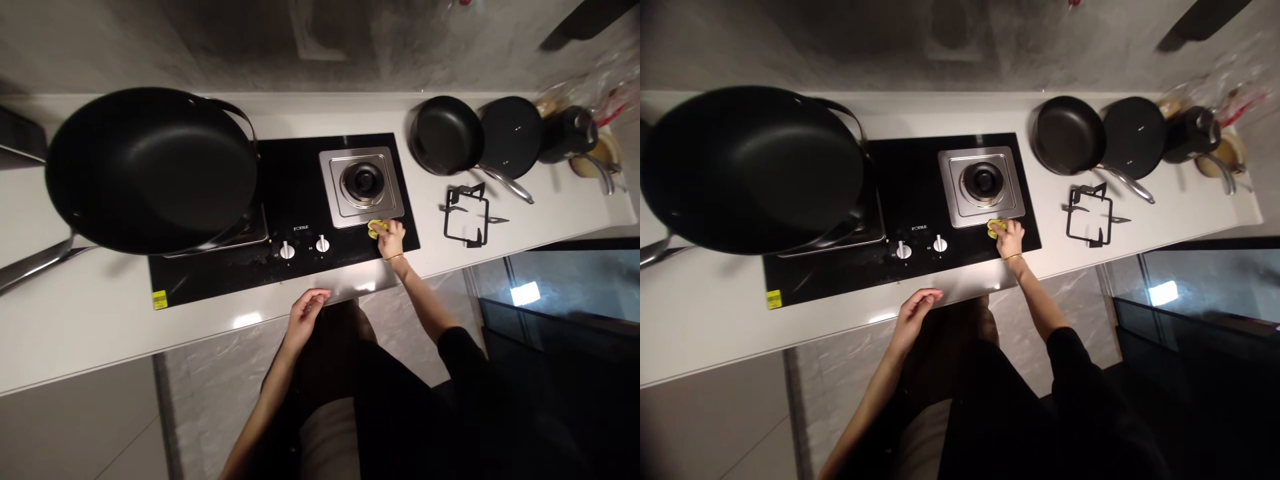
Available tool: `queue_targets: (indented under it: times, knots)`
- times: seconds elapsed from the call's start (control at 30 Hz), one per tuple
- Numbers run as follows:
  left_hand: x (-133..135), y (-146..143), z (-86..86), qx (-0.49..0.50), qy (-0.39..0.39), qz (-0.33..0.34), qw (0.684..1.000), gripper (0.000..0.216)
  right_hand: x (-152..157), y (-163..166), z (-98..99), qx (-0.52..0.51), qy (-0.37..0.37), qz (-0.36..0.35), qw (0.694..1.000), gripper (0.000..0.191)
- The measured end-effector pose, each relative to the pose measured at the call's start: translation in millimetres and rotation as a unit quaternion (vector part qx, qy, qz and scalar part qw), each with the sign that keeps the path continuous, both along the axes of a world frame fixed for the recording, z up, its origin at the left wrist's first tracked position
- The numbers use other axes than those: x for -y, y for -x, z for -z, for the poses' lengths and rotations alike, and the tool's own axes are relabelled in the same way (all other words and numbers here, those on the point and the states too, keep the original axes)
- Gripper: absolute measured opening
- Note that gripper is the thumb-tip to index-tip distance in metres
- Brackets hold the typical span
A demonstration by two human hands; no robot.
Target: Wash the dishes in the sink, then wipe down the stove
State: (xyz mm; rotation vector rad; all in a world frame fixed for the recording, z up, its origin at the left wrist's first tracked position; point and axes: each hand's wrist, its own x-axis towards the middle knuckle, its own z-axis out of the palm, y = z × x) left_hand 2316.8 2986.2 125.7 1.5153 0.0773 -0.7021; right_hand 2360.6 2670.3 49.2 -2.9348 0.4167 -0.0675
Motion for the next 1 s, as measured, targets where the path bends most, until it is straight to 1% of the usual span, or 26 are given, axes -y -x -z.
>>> queue_targets:
  times: [0.07,0.13,0.2,0.23,0.3,0.43,0.47,0.5,0.53,0.6,0.7,0.73,0.77,0.83,0.9,0.97,1.0]
  knots:
    - [-4,1,0.8,-0.001,-0.001,-0.013,1.000,0.034,-33,-8,2.3,-0.009,0.001,-0.019,1.000,0.046]
    - [-6,0,-0.4,0.004,-0.003,-0.015,1.000,0.034,-66,-17,3.4,-0.017,-0.001,-0.059,0.998,0.045]
    - [-6,-2,-2.8,0.012,-0.007,-0.011,1.000,0.034,-81,-24,3.2,-0.015,-0.009,-0.093,0.995,0.045]
    - [-5,-4,-4.1,0.015,-0.008,-0.009,1.000,0.034,-79,-25,3.0,-0.012,-0.014,-0.102,0.995,0.044]
    - [-4,-7,-6.0,0.021,-0.010,-0.008,1.000,0.034,-57,-21,2.6,-0.007,-0.015,-0.097,0.995,0.044]
    - [-4,-8,-4.5,0.026,-0.001,-0.009,1.000,0.032,13,-2,1.9,0.005,0.017,-0.031,0.999,0.045]
    - [-4,-8,-2.9,0.026,0.000,-0.008,1.000,0.031,23,1,1.6,0.008,0.023,-0.017,1.000,0.045]
    - [-5,-7,-1.1,0.025,0.001,-0.008,1.000,0.031,26,3,1.4,0.008,0.026,-0.009,1.000,0.045]
    - [-6,-6,0.8,0.024,0.002,-0.008,1.000,0.030,22,2,1.4,0.006,0.026,-0.008,1.000,0.045]
    - [-5,-5,3.7,0.022,0.001,-0.011,1.000,0.030,-1,-5,1.6,-0.006,0.020,-0.027,0.999,0.044]
    - [4,-6,4.1,0.022,0.001,-0.011,1.000,0.031,-44,-20,1.5,-0.019,0.013,-0.094,0.995,0.044]
    - [8,-7,3.1,0.025,0.001,-0.009,1.000,0.031,-51,-24,0.9,-0.020,0.012,-0.117,0.993,0.045]
    - [13,-8,1.9,0.031,0.001,-0.008,0.999,0.031,-53,-25,0.2,-0.021,0.012,-0.135,0.991,0.045]
    - [24,-10,-0.9,0.042,0.002,-0.011,0.999,0.031,-36,-22,-1.7,-0.025,0.017,-0.150,0.988,0.045]
    - [34,-10,-3.2,0.050,0.007,-0.026,0.998,0.030,-1,-12,-3.2,-0.025,0.029,-0.132,0.991,0.046]
    - [44,-9,-4.9,0.053,0.014,-0.060,0.997,0.029,37,-1,-3.7,-0.019,0.038,-0.108,0.993,0.046]
    - [49,-7,-5.5,0.052,0.016,-0.080,0.995,0.029,50,2,-3.3,-0.015,0.039,-0.100,0.994,0.046]
